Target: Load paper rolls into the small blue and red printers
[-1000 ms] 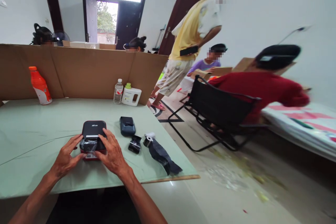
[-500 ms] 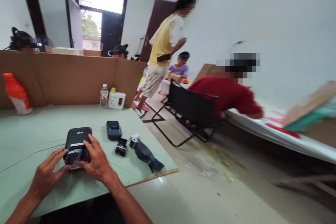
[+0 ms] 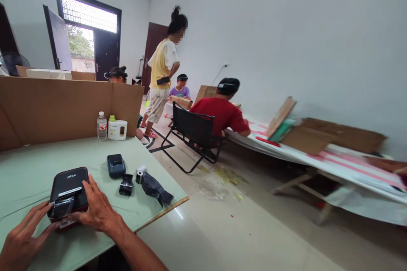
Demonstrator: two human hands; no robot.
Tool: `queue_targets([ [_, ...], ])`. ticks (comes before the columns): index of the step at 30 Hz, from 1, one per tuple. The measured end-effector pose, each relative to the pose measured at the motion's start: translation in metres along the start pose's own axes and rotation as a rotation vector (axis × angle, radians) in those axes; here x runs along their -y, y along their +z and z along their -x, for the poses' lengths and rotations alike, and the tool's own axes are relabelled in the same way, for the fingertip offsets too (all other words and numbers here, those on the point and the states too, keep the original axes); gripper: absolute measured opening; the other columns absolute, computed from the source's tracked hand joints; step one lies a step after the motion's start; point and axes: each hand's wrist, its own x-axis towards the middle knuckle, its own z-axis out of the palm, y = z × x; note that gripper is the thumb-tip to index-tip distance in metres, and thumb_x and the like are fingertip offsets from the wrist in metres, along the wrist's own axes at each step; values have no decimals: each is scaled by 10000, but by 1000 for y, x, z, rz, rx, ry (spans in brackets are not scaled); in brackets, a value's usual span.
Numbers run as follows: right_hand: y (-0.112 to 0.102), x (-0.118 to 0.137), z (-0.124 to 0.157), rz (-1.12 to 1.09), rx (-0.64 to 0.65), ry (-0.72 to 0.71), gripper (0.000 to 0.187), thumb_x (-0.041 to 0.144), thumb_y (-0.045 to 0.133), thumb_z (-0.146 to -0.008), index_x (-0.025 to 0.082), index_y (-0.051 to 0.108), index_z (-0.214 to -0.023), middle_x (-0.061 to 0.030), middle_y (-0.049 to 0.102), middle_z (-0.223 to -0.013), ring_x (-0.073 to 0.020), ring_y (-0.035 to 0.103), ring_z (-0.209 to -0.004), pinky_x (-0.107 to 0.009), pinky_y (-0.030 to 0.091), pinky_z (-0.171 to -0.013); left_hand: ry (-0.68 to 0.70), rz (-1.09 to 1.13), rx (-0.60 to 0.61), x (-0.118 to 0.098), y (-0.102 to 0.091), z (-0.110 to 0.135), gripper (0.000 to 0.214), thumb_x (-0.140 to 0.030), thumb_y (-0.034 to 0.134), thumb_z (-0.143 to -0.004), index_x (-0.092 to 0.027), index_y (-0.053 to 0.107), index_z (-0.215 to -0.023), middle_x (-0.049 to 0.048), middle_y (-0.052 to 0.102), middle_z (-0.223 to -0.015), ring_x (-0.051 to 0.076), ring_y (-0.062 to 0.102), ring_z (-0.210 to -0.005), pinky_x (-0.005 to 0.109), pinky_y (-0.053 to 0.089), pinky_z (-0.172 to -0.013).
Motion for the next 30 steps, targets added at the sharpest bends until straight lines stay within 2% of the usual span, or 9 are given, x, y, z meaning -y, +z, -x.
queue_targets([
  [6, -4, 5, 0, 6, 25, 25, 1206, 529, 931, -672, 181, 284, -1628, -212, 200, -1708, -381, 231, -1573, -543, 320, -1254, 1, 3, 14, 1, -1, -2, 385, -487, 551, -1004, -237, 633, -1286, 88, 726, -1218, 250, 761, -1017, 343, 628, -883],
  [14, -5, 8, -2, 20, 39, 50, 1262, 598, 929, -638, 143, 287, -1624, -234, 170, -1709, -386, 225, -1574, -532, 320, -1256, -47, 91, 12, 6, 2, -3, 338, -478, 592, -964, -277, 670, -1224, 73, 723, -1208, 272, 755, -998, 396, 647, -883],
  [21, -4, 2, -5, 29, 46, 23, 1226, 555, 925, -677, 185, 258, -1637, -190, 158, -1723, -385, 191, -1581, -525, 301, -1270, 1, 108, 39, 15, 4, -4, 363, -535, 575, -962, -285, 646, -1215, 64, 719, -1183, 268, 756, -993, 389, 641, -897],
  [26, -9, 9, -6, 13, 58, 43, 1233, 534, 940, -660, 185, 267, -1632, -196, 148, -1723, -386, 199, -1578, -519, 306, -1266, -35, 104, 22, 21, 6, -3, 350, -552, 574, -951, -284, 668, -1155, 64, 721, -1188, 268, 764, -939, 380, 653, -800],
  [30, -10, 9, -7, 20, 74, 58, 1256, 562, 921, -674, 202, 216, -1648, -195, 138, -1726, -371, 188, -1583, -514, 301, -1267, -22, 140, 37, 25, 9, -4, 355, -563, 579, -947, -287, 686, -1144, 60, 719, -1184, 264, 763, -946, 366, 653, -790],
])
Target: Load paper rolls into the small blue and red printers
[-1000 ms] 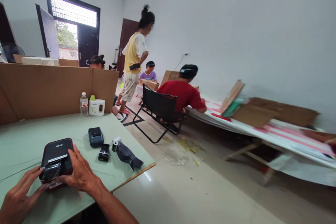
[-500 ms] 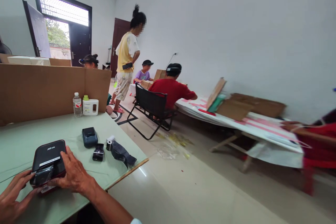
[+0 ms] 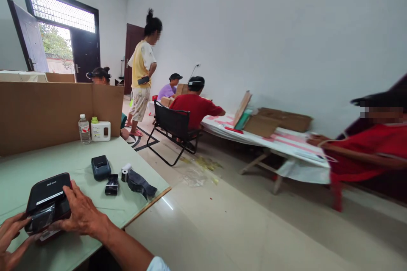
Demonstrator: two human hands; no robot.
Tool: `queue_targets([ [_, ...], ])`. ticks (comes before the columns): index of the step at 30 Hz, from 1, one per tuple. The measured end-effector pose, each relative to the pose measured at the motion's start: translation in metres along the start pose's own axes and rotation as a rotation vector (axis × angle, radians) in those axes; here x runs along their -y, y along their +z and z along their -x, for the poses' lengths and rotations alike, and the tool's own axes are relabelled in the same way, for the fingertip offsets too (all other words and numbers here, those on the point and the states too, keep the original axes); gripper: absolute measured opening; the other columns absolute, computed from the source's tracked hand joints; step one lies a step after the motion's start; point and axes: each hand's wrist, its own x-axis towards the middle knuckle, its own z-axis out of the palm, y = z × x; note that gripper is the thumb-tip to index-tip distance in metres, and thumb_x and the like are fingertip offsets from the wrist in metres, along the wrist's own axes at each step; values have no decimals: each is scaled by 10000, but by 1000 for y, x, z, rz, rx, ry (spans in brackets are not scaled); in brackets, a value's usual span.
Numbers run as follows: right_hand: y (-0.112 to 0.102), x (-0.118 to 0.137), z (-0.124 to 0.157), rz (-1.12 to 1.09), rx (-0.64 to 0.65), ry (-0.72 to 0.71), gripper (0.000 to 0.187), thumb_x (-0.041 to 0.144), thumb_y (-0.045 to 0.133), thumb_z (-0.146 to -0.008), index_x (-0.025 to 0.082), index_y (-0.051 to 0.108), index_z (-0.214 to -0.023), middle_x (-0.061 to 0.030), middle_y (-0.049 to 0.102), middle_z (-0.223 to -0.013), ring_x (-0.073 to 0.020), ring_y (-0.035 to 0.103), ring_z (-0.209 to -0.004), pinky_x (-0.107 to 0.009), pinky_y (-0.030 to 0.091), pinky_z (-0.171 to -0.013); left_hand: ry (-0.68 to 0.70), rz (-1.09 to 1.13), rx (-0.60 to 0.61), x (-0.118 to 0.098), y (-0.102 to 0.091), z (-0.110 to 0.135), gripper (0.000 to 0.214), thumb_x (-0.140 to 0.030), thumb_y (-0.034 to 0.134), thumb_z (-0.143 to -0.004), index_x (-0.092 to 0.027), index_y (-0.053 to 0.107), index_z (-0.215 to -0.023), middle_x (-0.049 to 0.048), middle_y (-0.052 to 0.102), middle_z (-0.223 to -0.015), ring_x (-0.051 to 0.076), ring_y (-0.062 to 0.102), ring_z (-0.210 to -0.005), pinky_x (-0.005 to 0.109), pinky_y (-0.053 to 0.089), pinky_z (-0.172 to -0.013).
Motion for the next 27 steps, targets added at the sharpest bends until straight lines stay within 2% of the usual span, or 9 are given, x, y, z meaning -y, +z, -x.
queue_targets([
  [3, 2, -3, -1, -8, -13, -16, 1251, 560, 925, -666, 196, 234, -1644, -206, 163, -1718, -373, 209, -1578, -517, 308, -1261, -29, 13, 15, -4, -1, -2, 369, -572, 583, -947, -280, 692, -1145, 63, 717, -1185, 252, 762, -935, 332, 652, -745],
  [6, 4, -4, 0, -33, -41, -31, 1218, 493, 946, -656, 145, 292, -1623, -244, 197, -1700, -384, 247, -1567, -523, 315, -1256, -93, 1, 37, -17, -6, -4, 346, -525, 603, -948, -252, 686, -1143, 86, 708, -1208, 237, 759, -930, 307, 646, -741],
  [8, 4, -5, 3, -58, -45, -32, 1186, 463, 937, -677, 155, 293, -1624, -240, 200, -1700, -378, 248, -1568, -537, 303, -1259, -119, -4, 69, -27, -10, -7, 313, -466, 602, -956, -236, 677, -1155, 103, 701, -1223, 258, 743, -1035, 354, 638, -865],
  [14, 1, -9, 10, -116, -6, -54, 1082, 454, 867, -763, 210, 273, -1633, -200, 202, -1710, -339, 175, -1595, -549, 255, -1274, -238, 89, 201, -42, -26, -18, 279, -354, 694, -879, -242, 662, -1132, 100, 669, -1261, 278, 699, -1134, 426, 611, -947],
  [16, -2, -7, 11, -109, 7, -49, 1052, 446, 846, -783, 200, 274, -1631, -201, 192, -1713, -333, 177, -1596, -547, 256, -1273, -273, 135, 255, -43, -32, -25, 309, -356, 715, -852, -245, 671, -1137, 98, 670, -1254, 282, 693, -1131, 436, 607, -943],
  [18, -5, -5, 11, -98, 14, -42, 1039, 451, 838, -787, 191, 284, -1627, -199, 179, -1716, -334, 167, -1598, -549, 255, -1273, -328, 194, 296, -42, -38, -33, 286, -385, 670, -884, -251, 690, -1136, 97, 676, -1226, 278, 688, -1124, 422, 615, -900],
  [22, -9, -1, 6, -80, -1, -53, 1019, 397, 838, -772, 189, 306, -1616, -187, 176, -1719, -338, 148, -1601, -552, 247, -1276, -473, 272, 286, -34, -41, -53, 317, -433, 502, -969, -238, 751, -946, 118, 655, -1245, 286, 657, -1180, 398, 621, -850],
  [25, -12, 0, 2, -68, -19, -103, 956, 300, 801, -780, 188, 328, -1604, -192, 207, -1709, -321, 179, -1597, -540, 248, -1280, -477, 295, 276, -26, -38, -64, 248, -381, 568, -896, -223, 743, -821, 126, 621, -1353, 313, 621, -1265, 458, 585, -959],
  [27, -15, 0, -1, -67, -34, -120, 928, 308, 804, -780, 194, 361, -1588, -190, 232, -1701, -322, 211, -1588, -540, 265, -1274, -444, 308, 268, -22, -35, -67, 154, -297, 598, -833, -219, 720, -782, 113, 617, -1394, 310, 605, -1300, 502, 521, -1062],
])
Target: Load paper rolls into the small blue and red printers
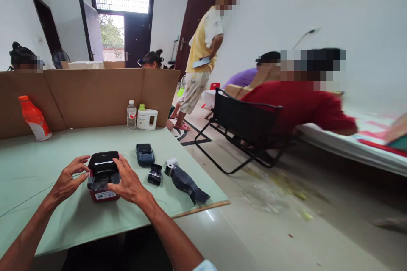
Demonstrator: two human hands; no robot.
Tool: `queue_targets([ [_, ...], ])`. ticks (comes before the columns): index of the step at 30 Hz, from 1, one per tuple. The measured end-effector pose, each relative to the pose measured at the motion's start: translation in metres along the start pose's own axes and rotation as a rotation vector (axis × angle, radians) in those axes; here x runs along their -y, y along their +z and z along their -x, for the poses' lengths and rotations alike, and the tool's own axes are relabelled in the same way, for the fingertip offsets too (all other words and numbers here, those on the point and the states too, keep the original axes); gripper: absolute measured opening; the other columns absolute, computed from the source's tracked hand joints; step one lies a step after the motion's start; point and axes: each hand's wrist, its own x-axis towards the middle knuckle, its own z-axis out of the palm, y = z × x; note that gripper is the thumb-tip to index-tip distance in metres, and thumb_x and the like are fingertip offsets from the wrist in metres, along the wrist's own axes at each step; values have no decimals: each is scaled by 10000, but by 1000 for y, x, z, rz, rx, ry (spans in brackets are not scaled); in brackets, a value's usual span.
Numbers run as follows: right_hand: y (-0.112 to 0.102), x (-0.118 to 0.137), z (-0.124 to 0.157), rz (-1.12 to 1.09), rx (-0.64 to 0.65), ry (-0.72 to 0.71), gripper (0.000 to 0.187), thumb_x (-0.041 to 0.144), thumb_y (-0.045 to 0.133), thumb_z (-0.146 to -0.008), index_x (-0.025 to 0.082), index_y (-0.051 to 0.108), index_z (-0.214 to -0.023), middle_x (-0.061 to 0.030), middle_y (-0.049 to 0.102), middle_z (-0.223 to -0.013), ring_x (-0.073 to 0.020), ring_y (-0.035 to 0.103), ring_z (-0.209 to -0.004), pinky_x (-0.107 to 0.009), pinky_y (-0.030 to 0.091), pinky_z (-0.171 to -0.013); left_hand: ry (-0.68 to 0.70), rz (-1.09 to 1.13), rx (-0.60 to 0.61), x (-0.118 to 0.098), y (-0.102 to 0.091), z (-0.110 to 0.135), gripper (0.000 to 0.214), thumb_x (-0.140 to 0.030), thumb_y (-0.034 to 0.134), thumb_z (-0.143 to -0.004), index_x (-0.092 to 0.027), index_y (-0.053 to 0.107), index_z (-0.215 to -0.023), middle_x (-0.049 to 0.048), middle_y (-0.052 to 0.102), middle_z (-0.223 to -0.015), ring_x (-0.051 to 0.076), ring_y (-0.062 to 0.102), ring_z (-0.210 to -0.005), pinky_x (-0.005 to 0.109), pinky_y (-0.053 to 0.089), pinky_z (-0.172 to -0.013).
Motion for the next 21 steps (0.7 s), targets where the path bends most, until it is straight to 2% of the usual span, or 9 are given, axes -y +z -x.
queue_targets([
  [2, -3, 1, -3, -2, -11, 1, 915, 355, 822, -779, 201, 392, -1572, -186, 251, -1695, -332, 249, -1575, -542, 288, -1264, 22, 13, -5, 2, 2, -3, 104, -231, 588, -796, -216, 681, -751, 101, 644, -1375, 294, 620, -1282, 518, 488, -1097],
  [5, -8, 2, -7, 6, -13, 5, 887, 370, 814, -801, 199, 403, -1568, -191, 281, -1681, -331, 291, -1559, -537, 301, -1259, 43, 34, -23, 5, 5, -8, 106, -205, 562, -802, -214, 646, -738, 98, 694, -1294, 276, 657, -1212, 503, 519, -1055],
  [11, -12, 1, -6, 100, -66, -54, 894, 300, 778, -824, 244, 336, -1600, -172, 286, -1676, -323, 313, -1547, -547, 330, -1244, 89, 33, -20, 14, 9, -20, 186, -200, 546, -821, -220, 730, -804, 106, 665, -1320, 273, 655, -1218, 493, 504, -1083],
  [17, -4, 12, 4, 268, -166, -187, 760, 209, 795, -781, 181, 497, -1480, -205, 335, -1626, -353, 388, -1484, -538, 408, -1195, 91, 15, -40, 24, 14, -29, 229, -158, 563, -754, -226, 710, -916, 93, 617, -1356, 273, 609, -1281, 486, 513, -1076],
  [21, -3, 20, 1, 326, -89, -261, 557, 182, 783, -808, 210, 625, -1341, -160, 524, -1493, -324, 506, -1369, -524, 469, -1133, 56, -13, -36, 33, 19, -33, 361, -170, 589, -731, -243, 687, -1070, 93, 561, -1418, 291, 584, -1298, 454, 586, -942],
])
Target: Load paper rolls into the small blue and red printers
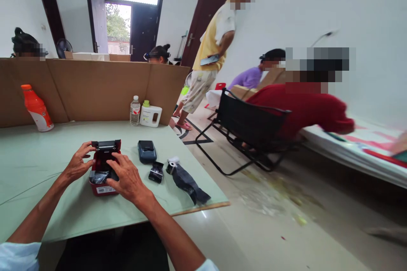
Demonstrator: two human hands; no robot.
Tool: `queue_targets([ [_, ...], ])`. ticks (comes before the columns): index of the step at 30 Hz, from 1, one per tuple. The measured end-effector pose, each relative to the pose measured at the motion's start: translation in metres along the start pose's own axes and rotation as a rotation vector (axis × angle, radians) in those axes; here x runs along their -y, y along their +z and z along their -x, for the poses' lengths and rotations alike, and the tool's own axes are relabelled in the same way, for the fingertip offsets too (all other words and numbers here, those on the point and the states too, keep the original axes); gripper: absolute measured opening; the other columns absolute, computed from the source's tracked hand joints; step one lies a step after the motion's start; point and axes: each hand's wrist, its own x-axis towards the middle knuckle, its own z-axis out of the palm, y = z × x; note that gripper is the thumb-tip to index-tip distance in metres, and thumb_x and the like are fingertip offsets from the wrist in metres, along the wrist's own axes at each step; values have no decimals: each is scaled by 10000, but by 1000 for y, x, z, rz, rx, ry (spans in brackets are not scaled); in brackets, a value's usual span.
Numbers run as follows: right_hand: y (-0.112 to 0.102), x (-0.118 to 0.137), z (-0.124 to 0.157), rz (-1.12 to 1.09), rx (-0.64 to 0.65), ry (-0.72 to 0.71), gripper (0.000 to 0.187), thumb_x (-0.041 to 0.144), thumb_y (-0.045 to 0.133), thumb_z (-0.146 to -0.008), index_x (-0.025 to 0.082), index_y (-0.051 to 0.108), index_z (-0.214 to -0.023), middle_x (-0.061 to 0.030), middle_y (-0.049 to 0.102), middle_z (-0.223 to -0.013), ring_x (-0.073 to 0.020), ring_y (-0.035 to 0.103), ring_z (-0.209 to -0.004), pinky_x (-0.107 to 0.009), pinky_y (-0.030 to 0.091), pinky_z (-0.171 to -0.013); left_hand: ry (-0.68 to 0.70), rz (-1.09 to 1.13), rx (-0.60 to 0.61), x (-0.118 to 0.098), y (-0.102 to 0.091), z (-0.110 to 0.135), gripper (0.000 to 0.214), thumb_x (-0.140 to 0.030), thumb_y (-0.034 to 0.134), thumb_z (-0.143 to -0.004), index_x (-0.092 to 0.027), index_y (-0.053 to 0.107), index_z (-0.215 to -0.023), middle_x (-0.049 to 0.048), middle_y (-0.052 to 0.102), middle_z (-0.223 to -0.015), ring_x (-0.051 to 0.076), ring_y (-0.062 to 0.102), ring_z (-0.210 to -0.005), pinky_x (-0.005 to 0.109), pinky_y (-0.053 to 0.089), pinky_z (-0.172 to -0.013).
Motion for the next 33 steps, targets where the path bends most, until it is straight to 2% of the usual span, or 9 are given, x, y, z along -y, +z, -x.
queue_targets([
  [5, 6, -3, -15, -7, 120, -7, 286, 111, 715, -859, 197, 741, -1131, -102, 713, -1218, -263, 643, -1119, -419, 548, -982, -25, -15, 19, 10, 9, -1, 415, -176, 600, -718, -225, 673, -1124, 116, 478, -1487, 322, 522, -1366, 465, 575, -962],
  [8, 9, -5, -23, -49, 125, 18, 176, 101, 651, -908, 214, 766, -977, -67, 754, -1063, -229, 676, -1018, -359, 541, -929, -30, 15, 19, 12, 14, 0, 432, -183, 612, -722, -229, 666, -1148, 113, 460, -1486, 323, 490, -1393, 476, 555, -1007],
  [15, 4, -7, -35, -322, -40, 174, 196, 228, 547, -951, 236, 738, -908, -12, 729, -858, -189, 648, -790, -293, 503, -755, -36, 87, 33, 12, 17, 1, 461, -218, 624, -749, -236, 631, -1210, 119, 428, -1492, 320, 454, -1413, 474, 545, -1015],
  [21, -2, -8, -44, -506, -126, 258, 252, 388, 514, -945, 224, 622, -786, 44, 553, -614, -146, 530, -577, -238, 420, -561, -27, 55, 33, 11, 17, 3, 487, -249, 618, -779, -238, 608, -1266, 125, 414, -1509, 316, 461, -1399, 463, 553, -994],
  [28, -13, -1, -57, -562, -145, 263, 264, 401, 515, -931, 232, 541, -731, 49, 548, -574, -133, 539, -514, -234, 412, -522, 7, 64, 50, 12, 16, 2, 460, -301, 634, -805, -212, 606, -1256, 155, 425, -1488, 339, 454, -1395, 483, 542, -1007],
  [33, -37, 6, -62, -593, -224, 259, 253, 417, 536, -938, 228, 553, -770, 46, 578, -582, -134, 583, -528, -236, 449, -529, -34, 45, 48, 9, 16, 1, 509, -271, 613, -777, -237, 601, -1285, 130, 417, -1501, 324, 472, -1386, 480, 553, -998],
])
